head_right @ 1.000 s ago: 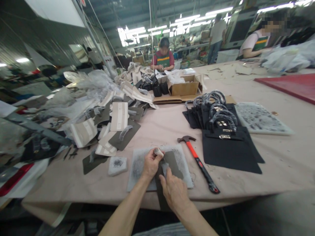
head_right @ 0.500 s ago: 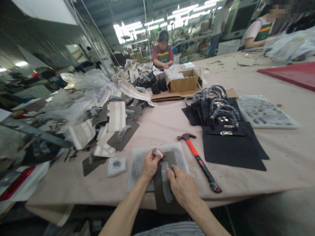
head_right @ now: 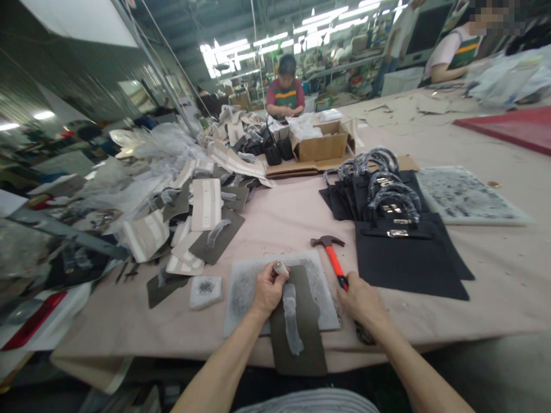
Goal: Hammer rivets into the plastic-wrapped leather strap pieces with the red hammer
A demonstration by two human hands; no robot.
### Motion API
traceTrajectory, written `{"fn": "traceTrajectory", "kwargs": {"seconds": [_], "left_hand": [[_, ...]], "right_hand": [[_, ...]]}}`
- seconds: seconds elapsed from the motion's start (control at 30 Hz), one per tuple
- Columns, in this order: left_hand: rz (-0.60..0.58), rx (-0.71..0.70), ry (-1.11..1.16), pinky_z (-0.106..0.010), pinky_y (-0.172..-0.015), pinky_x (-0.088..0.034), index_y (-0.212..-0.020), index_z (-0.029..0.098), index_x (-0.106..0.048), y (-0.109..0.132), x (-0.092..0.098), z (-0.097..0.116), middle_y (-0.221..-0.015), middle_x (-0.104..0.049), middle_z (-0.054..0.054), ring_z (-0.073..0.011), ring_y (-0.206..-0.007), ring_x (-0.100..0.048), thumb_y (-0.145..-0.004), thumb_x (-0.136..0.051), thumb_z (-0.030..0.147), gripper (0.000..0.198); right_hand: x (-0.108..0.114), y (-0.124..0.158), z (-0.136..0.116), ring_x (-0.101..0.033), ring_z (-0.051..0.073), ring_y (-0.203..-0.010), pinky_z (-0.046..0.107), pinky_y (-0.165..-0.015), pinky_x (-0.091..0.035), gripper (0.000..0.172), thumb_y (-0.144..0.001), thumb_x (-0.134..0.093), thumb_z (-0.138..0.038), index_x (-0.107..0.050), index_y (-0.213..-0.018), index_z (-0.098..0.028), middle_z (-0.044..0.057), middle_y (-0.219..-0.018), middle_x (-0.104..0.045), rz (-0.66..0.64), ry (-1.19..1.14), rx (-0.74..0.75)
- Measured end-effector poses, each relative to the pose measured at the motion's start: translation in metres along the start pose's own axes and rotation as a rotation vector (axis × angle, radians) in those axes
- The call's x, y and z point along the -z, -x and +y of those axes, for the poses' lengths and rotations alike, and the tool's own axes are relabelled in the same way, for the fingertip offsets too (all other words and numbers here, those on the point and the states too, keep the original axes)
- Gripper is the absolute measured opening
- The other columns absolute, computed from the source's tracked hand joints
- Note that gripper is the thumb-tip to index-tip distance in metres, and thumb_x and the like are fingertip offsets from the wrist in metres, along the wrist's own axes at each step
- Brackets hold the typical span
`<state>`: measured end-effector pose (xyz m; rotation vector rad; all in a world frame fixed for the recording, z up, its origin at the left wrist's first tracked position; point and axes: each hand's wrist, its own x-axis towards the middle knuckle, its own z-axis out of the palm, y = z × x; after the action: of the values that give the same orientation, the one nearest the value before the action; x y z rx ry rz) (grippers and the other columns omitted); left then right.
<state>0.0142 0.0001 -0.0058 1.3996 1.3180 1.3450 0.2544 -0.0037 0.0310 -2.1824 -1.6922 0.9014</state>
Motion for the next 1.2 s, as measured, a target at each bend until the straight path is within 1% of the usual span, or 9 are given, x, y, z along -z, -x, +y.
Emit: {"fn": "traceTrajectory", "kwargs": {"seconds": [0.13, 0.23, 0.43, 0.57, 0.73, 0.83, 0.97, 1.07, 1.2], "left_hand": [[0.003, -0.008, 0.02, -0.028, -0.073, -0.046, -0.084, 0.018, -0.064, -0.001, -0.001, 0.001, -0.083, -0.068, -0.003, -0.019, -0.078, -0.062, -0.082, -0.062, 0.026, 0.009], [-0.011, -0.035, -0.036, -0.028, -0.073, -0.045, -0.085, 0.018, -0.065, 0.0, 0.0, 0.001, -0.082, -0.069, -0.003, -0.0194, -0.078, -0.062, -0.081, -0.062, 0.026, 0.01], [-0.082, -0.129, -0.105, -0.029, -0.075, -0.046, -0.093, 0.02, -0.068, 0.003, 0.002, -0.003, -0.085, -0.07, -0.002, -0.0194, -0.079, -0.062, -0.084, -0.06, 0.024, 0.013], [-0.074, -0.135, -0.123, -0.029, -0.072, -0.045, -0.09, 0.02, -0.068, 0.003, 0.001, -0.004, -0.078, -0.067, -0.001, -0.0189, -0.073, -0.06, -0.084, -0.061, 0.026, 0.011], [-0.084, -0.11, -0.084, -0.028, -0.074, -0.045, -0.089, 0.019, -0.068, 0.003, 0.002, -0.002, -0.084, -0.068, -0.002, -0.0193, -0.078, -0.061, -0.085, -0.06, 0.025, 0.011], [-0.08, -0.109, -0.082, -0.028, -0.073, -0.044, -0.088, 0.02, -0.067, 0.003, 0.002, -0.003, -0.082, -0.067, -0.001, -0.0189, -0.076, -0.06, -0.085, -0.06, 0.024, 0.009], [-0.075, -0.115, -0.104, -0.027, -0.064, -0.037, -0.087, 0.019, -0.066, 0.003, 0.001, -0.006, -0.069, -0.057, 0.001, -0.0167, -0.065, -0.051, -0.082, -0.061, 0.022, 0.008], [-0.085, -0.116, -0.087, -0.027, -0.065, -0.038, -0.09, 0.019, -0.067, 0.004, 0.0, -0.006, -0.072, -0.059, 0.001, -0.0169, -0.067, -0.052, -0.082, -0.061, 0.021, 0.011], [-0.088, -0.109, -0.057, -0.028, -0.074, -0.041, -0.092, 0.019, -0.068, 0.004, 0.0, -0.004, -0.082, -0.065, -0.001, -0.0179, -0.077, -0.057, -0.082, -0.061, 0.022, 0.013]], "right_hand": [[0.006, -0.002, -0.025, -0.05, 0.015, -0.055, 0.026, -0.053, -0.042, 0.009, -0.08, -0.045, -0.022, -0.042, -0.072, -0.021, -0.001, -0.062, -0.045, -0.219, -0.318, -0.01], [0.013, 0.014, -0.041, -0.042, 0.013, -0.047, 0.025, -0.048, -0.038, 0.018, -0.087, -0.039, -0.036, -0.036, -0.075, -0.024, -0.004, -0.061, -0.041, -0.238, -0.471, 0.0], [0.024, 0.069, -0.036, -0.051, 0.02, -0.052, 0.031, -0.054, -0.027, 0.032, -0.092, -0.035, -0.053, -0.044, -0.081, -0.024, 0.001, -0.057, -0.049, 0.195, -0.092, 0.352], [0.035, 0.087, -0.029, -0.052, 0.022, -0.047, 0.032, -0.052, -0.017, 0.03, -0.095, -0.033, -0.044, -0.048, -0.08, -0.024, 0.005, -0.057, -0.054, 0.147, 0.246, 0.495], [0.078, 0.102, -0.063, -0.044, 0.017, -0.04, 0.03, -0.047, -0.019, 0.045, -0.102, -0.028, -0.059, -0.046, -0.079, -0.024, -0.001, -0.05, -0.042, 0.595, 0.104, 0.662], [0.077, 0.107, -0.07, -0.05, 0.017, -0.045, 0.029, -0.05, -0.026, 0.035, -0.104, -0.034, -0.052, -0.049, -0.091, -0.023, 0.0, -0.056, -0.048, 0.76, -0.019, 0.674], [0.04, 0.101, -0.039, -0.052, 0.021, -0.042, 0.032, -0.048, -0.02, 0.029, -0.099, -0.034, -0.037, -0.049, -0.078, -0.024, 0.004, -0.053, -0.055, 0.363, 0.165, 0.697], [0.027, 0.092, -0.017, -0.062, 0.027, -0.056, 0.034, -0.053, -0.019, 0.026, -0.099, -0.034, -0.036, -0.053, -0.085, -0.023, 0.008, -0.066, -0.065, 0.037, 0.35, 0.501], [0.029, 0.066, -0.006, -0.067, 0.028, -0.077, 0.033, -0.061, -0.029, 0.023, -0.105, -0.035, -0.035, -0.052, -0.096, -0.022, 0.008, -0.082, -0.068, -0.073, 0.352, 0.271]]}}
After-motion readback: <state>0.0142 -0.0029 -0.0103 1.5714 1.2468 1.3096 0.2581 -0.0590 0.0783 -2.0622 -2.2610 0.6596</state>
